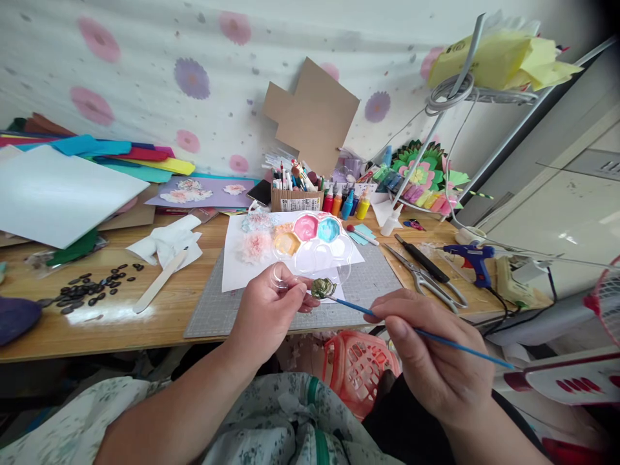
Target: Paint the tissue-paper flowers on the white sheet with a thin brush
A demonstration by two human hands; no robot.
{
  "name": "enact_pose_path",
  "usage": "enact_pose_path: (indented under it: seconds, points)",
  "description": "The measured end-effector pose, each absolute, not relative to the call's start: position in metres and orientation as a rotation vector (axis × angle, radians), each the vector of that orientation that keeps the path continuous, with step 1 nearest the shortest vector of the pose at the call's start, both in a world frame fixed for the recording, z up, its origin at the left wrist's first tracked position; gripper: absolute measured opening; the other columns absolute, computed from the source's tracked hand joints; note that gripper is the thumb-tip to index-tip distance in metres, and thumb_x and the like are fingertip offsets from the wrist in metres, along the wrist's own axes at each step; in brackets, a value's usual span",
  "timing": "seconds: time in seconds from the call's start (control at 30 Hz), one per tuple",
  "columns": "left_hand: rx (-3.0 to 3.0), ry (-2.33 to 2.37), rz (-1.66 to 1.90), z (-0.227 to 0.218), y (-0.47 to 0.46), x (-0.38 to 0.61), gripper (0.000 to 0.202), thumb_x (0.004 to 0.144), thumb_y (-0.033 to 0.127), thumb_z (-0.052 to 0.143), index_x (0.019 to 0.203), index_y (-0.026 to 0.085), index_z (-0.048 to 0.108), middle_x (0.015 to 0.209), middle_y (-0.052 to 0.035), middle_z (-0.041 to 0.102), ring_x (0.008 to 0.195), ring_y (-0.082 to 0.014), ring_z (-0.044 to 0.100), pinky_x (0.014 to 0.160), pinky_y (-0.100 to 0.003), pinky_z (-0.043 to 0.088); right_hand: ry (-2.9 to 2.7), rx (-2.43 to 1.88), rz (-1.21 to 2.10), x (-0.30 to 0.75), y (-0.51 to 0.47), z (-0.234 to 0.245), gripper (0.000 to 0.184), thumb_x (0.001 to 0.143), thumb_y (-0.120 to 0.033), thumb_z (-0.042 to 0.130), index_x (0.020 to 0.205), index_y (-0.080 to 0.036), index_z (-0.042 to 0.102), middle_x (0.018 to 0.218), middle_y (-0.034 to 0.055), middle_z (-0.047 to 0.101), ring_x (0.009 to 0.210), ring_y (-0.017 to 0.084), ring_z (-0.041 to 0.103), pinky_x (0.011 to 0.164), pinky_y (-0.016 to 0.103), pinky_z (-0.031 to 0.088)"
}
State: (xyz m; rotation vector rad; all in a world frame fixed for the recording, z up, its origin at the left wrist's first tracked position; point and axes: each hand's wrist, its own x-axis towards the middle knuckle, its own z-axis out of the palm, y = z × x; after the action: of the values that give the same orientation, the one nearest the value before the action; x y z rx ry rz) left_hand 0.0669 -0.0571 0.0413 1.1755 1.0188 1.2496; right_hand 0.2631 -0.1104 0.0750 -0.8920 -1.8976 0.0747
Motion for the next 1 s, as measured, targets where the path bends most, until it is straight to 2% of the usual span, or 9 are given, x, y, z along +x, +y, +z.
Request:
enact_pose_path:
  seconds: [0.1,0.23,0.37,0.8,1.0]
  points:
    - [1.175,1.017,1.259,0.041,-0.058,0.067,0.019,0.08,0.024,0.064,0.07,0.016,0.049,0.078,0.0014,0.069,0.061,-0.0118,0.069,0.056,-0.02,0.056,-1.806,-0.951,0.126,0.264,-0.11,0.069,0.01,0.091,-0.014,0.053,0.092,-0.018,0.063,0.076,-0.0008,0.067,0.069,0.008,0.063,0.061,0.019,0.048]
    - [1.177,1.019,1.265,0.041,-0.058,0.067,0.02,0.079,0.023,0.065,0.069,0.016,0.049,0.077,0.0007,0.069,0.06,-0.0118,0.069,0.055,-0.019,0.055,-1.631,-1.003,0.145,0.266,-0.105,0.06,0.01,0.095,-0.019,0.054,0.095,-0.019,0.064,0.075,-0.0018,0.068,0.068,0.007,0.063,0.062,0.016,0.049]
    - [1.176,1.027,1.269,0.039,-0.058,0.065,0.018,0.079,0.023,0.064,0.07,0.016,0.051,0.078,0.0014,0.069,0.061,-0.0116,0.069,0.057,-0.019,0.056,-1.545,-1.011,0.187,0.265,-0.102,0.056,0.01,0.094,-0.023,0.056,0.089,-0.019,0.064,0.071,-0.003,0.068,0.063,0.007,0.063,0.059,0.017,0.05]
    - [1.125,1.019,1.27,0.041,-0.06,0.065,0.018,0.076,0.022,0.067,0.068,0.016,0.052,0.077,0.0014,0.069,0.06,-0.0111,0.068,0.055,-0.019,0.055,-1.449,-0.958,0.326,0.265,-0.097,0.05,0.006,0.086,-0.023,0.067,0.086,-0.018,0.07,0.067,-0.0006,0.068,0.062,0.01,0.064,0.058,0.018,0.049]
    - [1.004,0.976,1.213,0.046,-0.059,0.056,0.023,0.071,0.025,0.071,0.067,0.017,0.049,0.075,0.0025,0.067,0.059,-0.0136,0.068,0.054,-0.021,0.054,-1.141,-0.886,0.561,0.262,-0.087,0.052,0.025,0.087,-0.038,0.065,0.076,-0.016,0.065,0.064,0.0021,0.065,0.053,0.014,0.063,0.051,0.025,0.052]
